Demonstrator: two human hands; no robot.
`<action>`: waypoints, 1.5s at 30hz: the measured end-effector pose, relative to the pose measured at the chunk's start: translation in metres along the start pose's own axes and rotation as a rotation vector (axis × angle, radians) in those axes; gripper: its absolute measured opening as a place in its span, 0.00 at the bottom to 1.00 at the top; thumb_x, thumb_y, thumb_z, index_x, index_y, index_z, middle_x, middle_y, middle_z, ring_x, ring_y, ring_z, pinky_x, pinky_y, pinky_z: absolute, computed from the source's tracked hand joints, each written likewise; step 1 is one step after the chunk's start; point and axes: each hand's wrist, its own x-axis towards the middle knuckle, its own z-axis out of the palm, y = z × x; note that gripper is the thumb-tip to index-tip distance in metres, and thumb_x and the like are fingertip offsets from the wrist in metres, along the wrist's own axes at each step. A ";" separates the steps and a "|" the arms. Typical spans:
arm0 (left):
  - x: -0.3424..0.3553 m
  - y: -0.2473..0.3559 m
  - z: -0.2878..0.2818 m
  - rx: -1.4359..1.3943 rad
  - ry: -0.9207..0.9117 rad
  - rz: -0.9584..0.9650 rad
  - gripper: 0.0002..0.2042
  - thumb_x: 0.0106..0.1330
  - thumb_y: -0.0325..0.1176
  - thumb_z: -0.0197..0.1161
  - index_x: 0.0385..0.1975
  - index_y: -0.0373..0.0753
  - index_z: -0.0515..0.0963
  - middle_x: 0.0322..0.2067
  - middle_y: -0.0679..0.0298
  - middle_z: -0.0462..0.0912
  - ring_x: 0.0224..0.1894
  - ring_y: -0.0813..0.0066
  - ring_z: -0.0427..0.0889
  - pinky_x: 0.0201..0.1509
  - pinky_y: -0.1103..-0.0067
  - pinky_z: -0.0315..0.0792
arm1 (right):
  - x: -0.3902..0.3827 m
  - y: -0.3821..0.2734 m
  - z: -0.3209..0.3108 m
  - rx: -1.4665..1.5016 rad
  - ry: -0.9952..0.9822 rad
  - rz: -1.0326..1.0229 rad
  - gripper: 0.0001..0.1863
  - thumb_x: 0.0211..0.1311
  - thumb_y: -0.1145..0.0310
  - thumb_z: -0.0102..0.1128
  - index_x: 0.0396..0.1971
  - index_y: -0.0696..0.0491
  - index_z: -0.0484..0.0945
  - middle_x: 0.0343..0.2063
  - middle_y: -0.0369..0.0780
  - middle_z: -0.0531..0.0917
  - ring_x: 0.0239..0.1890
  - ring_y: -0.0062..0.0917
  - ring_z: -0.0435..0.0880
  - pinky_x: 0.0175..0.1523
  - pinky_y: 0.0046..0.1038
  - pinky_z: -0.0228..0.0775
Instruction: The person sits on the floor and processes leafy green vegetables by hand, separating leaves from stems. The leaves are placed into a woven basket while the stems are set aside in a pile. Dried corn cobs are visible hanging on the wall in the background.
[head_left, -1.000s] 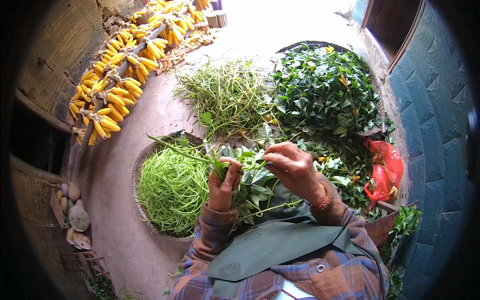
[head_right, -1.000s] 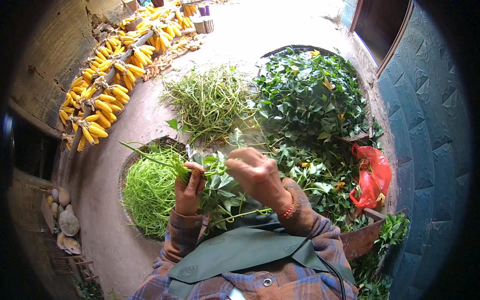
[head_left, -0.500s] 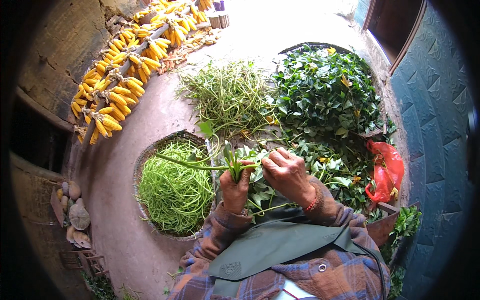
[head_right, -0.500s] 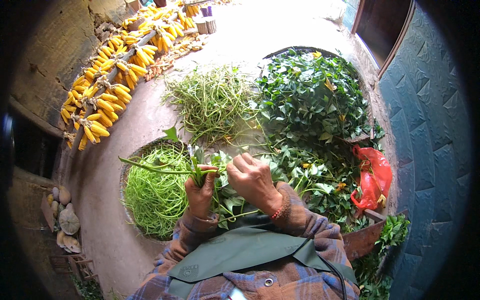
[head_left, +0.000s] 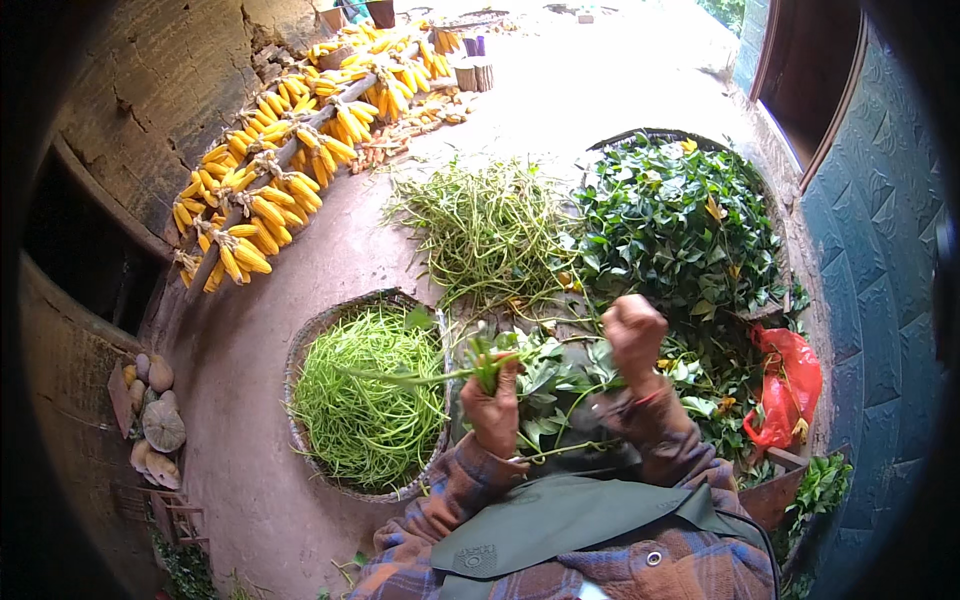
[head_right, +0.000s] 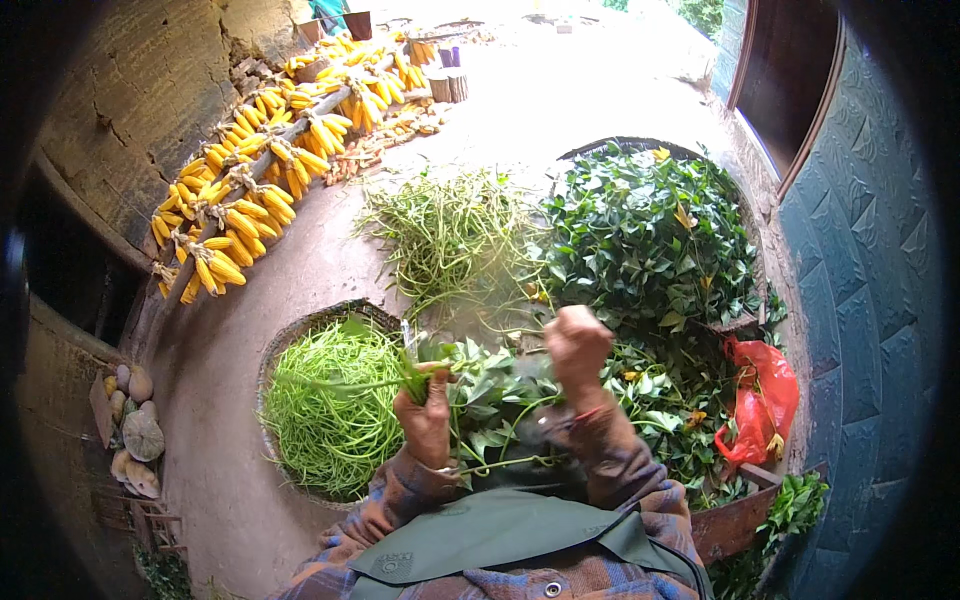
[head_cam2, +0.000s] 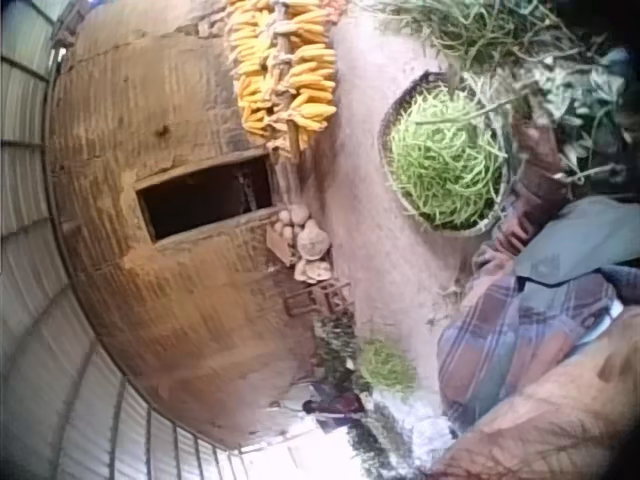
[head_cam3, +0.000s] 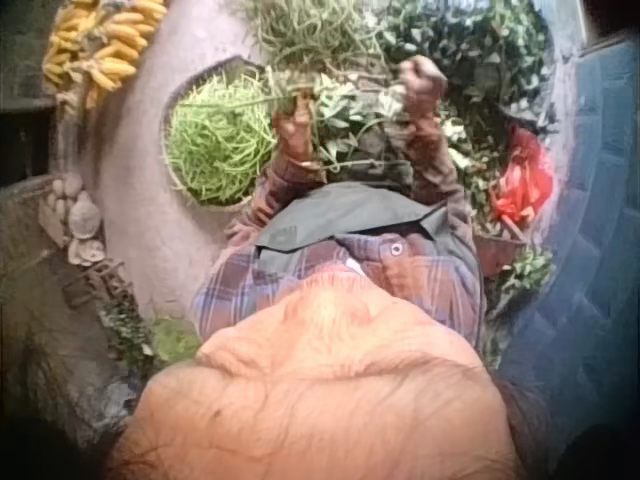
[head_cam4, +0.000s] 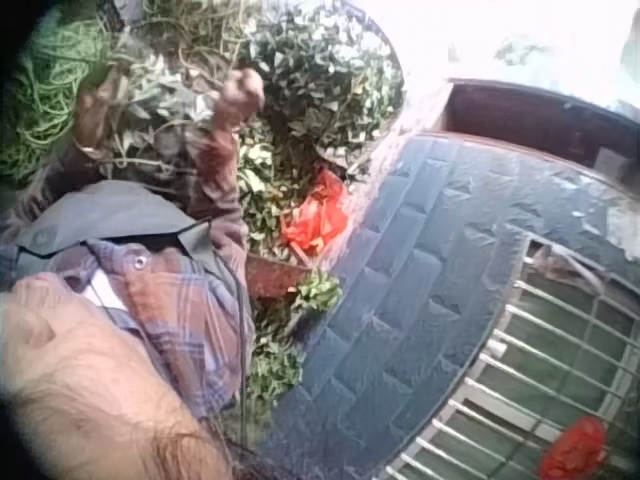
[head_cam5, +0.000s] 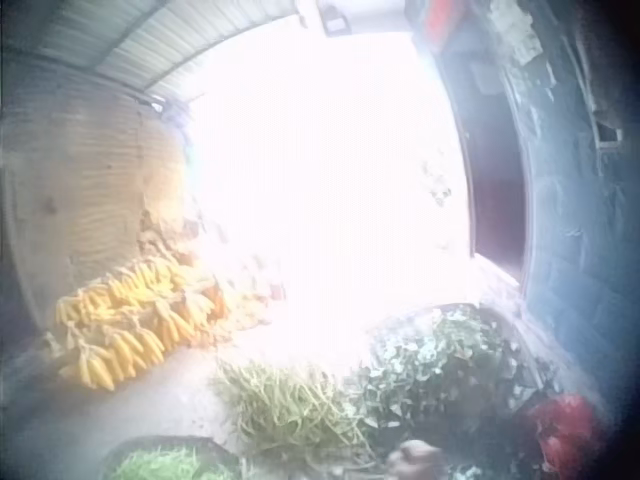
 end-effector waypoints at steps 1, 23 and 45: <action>0.004 0.001 -0.005 -0.162 0.046 -0.227 0.07 0.68 0.32 0.64 0.39 0.36 0.81 0.29 0.64 0.84 0.29 0.83 0.78 0.32 0.84 0.72 | 0.007 0.021 -0.008 0.135 -0.005 0.140 0.06 0.55 0.70 0.60 0.22 0.55 0.77 0.17 0.41 0.76 0.17 0.29 0.76 0.23 0.30 0.66; 0.010 -0.001 -0.018 -0.421 -0.406 -0.676 0.14 0.76 0.40 0.50 0.43 0.36 0.76 0.19 0.72 0.68 0.18 0.87 0.59 0.21 0.88 0.53 | -0.019 -0.073 -0.050 0.651 -0.709 -0.188 0.12 0.56 0.70 0.69 0.40 0.56 0.80 0.30 0.43 0.84 0.27 0.23 0.81 0.32 0.26 0.73; 0.041 0.004 -0.042 -0.309 -0.122 -0.516 0.13 0.68 0.37 0.65 0.47 0.37 0.81 0.38 0.63 0.87 0.17 0.92 0.62 0.19 0.91 0.55 | -0.028 -0.036 -0.057 1.346 -0.930 0.953 0.07 0.68 0.67 0.60 0.40 0.54 0.80 0.26 0.33 0.81 0.18 0.08 0.67 0.22 0.11 0.56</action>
